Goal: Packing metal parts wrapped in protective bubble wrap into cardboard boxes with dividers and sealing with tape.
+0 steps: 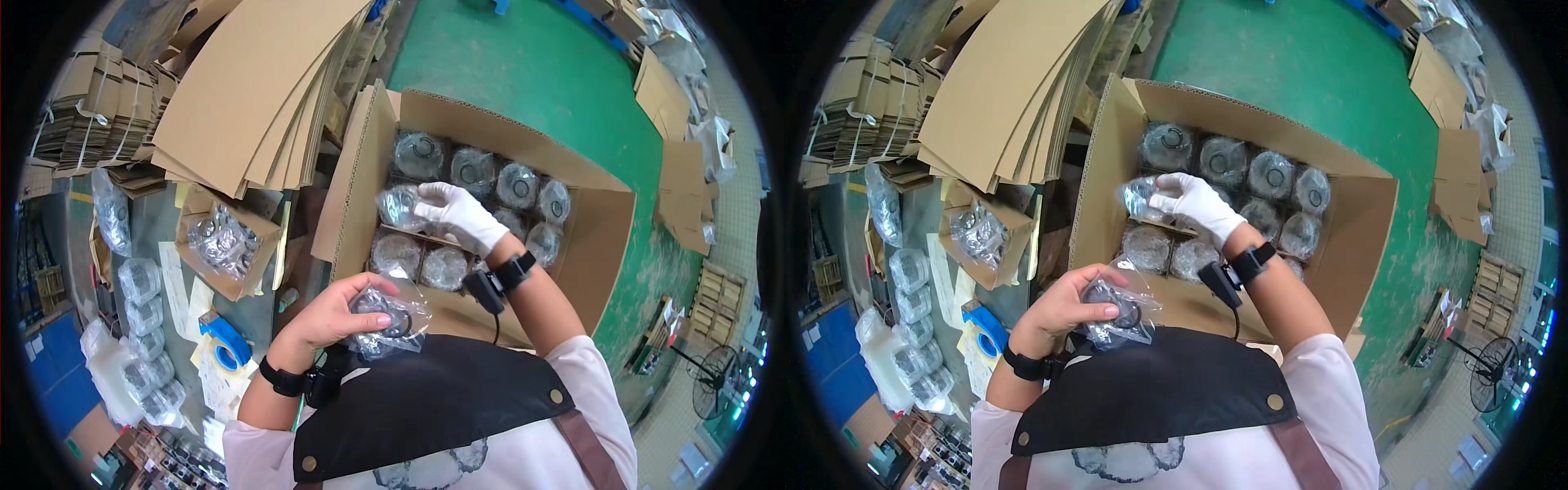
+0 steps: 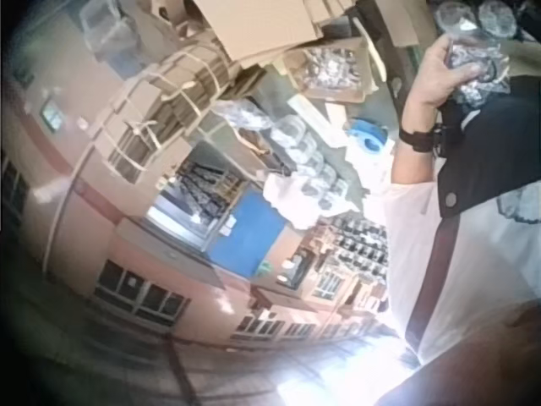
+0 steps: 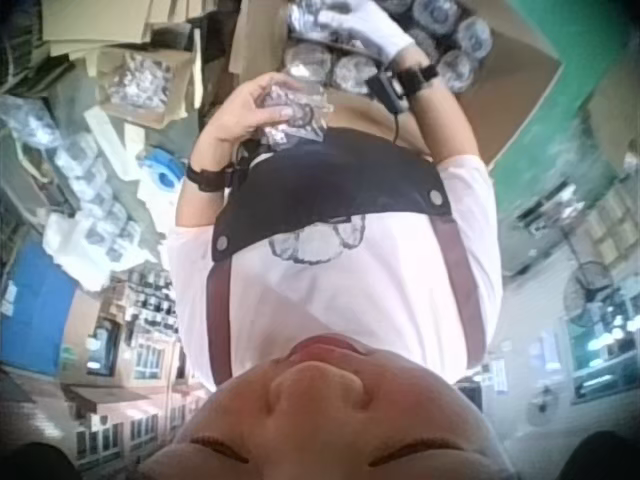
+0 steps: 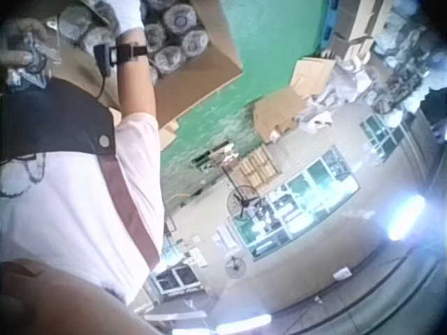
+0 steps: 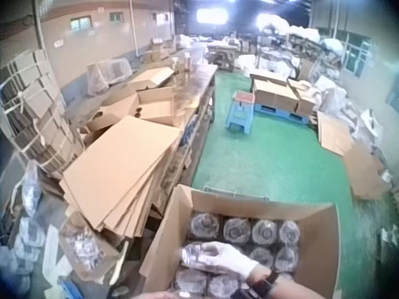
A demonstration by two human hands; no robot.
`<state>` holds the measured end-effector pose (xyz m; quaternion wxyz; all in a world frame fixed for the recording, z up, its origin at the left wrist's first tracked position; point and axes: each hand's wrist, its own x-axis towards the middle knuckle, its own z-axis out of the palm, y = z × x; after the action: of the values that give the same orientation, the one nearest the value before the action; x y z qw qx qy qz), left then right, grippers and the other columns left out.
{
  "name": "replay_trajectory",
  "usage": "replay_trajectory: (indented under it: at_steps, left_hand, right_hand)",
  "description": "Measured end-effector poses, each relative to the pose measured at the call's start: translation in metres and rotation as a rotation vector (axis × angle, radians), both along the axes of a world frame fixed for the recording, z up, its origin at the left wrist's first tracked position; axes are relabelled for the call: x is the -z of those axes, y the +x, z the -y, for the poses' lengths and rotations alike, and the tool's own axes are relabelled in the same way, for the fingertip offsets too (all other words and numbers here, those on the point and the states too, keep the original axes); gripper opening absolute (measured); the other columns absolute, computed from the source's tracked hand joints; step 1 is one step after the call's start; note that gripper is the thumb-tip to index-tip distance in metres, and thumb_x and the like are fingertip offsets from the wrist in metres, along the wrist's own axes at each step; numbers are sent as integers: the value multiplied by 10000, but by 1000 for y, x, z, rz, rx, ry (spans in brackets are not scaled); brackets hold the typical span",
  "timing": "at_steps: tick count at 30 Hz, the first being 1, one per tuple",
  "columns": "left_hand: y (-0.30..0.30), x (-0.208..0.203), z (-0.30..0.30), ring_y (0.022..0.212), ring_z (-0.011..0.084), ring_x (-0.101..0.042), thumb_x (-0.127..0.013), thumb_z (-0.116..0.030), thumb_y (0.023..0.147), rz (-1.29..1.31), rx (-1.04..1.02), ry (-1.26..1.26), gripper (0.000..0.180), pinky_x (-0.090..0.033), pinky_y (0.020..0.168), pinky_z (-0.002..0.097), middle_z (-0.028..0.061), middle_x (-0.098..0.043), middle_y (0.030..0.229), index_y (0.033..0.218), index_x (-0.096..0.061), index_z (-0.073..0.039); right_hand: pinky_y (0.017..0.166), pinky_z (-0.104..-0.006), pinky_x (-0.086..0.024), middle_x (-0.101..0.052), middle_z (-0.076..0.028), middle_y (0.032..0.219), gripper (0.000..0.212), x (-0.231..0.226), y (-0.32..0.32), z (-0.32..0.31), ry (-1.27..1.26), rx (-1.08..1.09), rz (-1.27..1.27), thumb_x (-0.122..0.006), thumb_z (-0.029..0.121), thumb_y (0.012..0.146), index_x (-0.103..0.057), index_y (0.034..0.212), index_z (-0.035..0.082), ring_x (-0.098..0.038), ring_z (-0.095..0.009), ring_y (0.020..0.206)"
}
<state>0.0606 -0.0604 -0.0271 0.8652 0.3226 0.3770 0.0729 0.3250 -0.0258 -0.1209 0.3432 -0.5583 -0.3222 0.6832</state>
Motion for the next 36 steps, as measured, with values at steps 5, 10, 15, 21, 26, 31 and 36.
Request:
replay_trajectory:
  at_steps: [5,10,15,21,26,31,36]
  left_hand:
    - [3,12,8,921,77,-611,-777,-106,816,-107,-58,61,390,-496,820,234,24,-650,1018,1147,-594,-11]
    - [9,1,-5,941,84,-615,-850,-113,731,-121,186,228,518,-497,848,243,15,-653,1031,1171,-592,-25]
    - [10,11,-11,1066,118,-585,-812,-51,749,91,227,140,608,-465,949,281,42,-624,1142,1283,-523,-8]
    - [39,20,-6,927,92,-609,-820,-94,767,-119,171,121,449,-497,862,268,32,-663,1007,1150,-604,-4]
    - [51,12,-5,868,88,-615,-855,-160,745,-93,288,140,468,-504,798,255,20,-670,947,1128,-626,-18]
    - [51,7,-15,1073,136,-618,-804,-109,786,214,290,9,483,-488,943,309,75,-672,1125,1203,-591,8]
    - [69,11,-10,870,97,-634,-800,-164,801,-108,327,126,316,-506,819,271,37,-697,952,1040,-674,-1]
  right_hand:
    - [634,-267,-512,-686,-30,877,388,-64,-14,30,-2,-463,27,-731,296,854,-658,1140,44,-608,-94,678]
    - [540,-207,-439,-657,22,771,119,-34,39,38,-70,-119,-74,-746,157,853,-685,875,58,-557,-44,640]
    - [815,-385,-534,-702,-172,1050,407,61,104,60,129,-143,1046,-723,314,859,-666,1098,-9,-688,-288,906]
    - [785,-297,-518,-694,-82,943,336,-82,34,61,48,-298,167,-704,269,874,-670,1096,19,-627,-126,843]
    - [758,-273,-537,-720,-69,917,232,-48,90,69,-141,-222,90,-753,97,839,-655,1022,-6,-674,-113,826]
    - [865,-379,-528,-702,-167,1036,399,-8,110,89,296,-233,1067,-695,290,858,-654,1143,14,-670,-258,984]
    - [757,-351,-521,-704,-155,863,390,-109,28,86,26,-350,260,-738,344,812,-703,998,3,-669,-203,811]
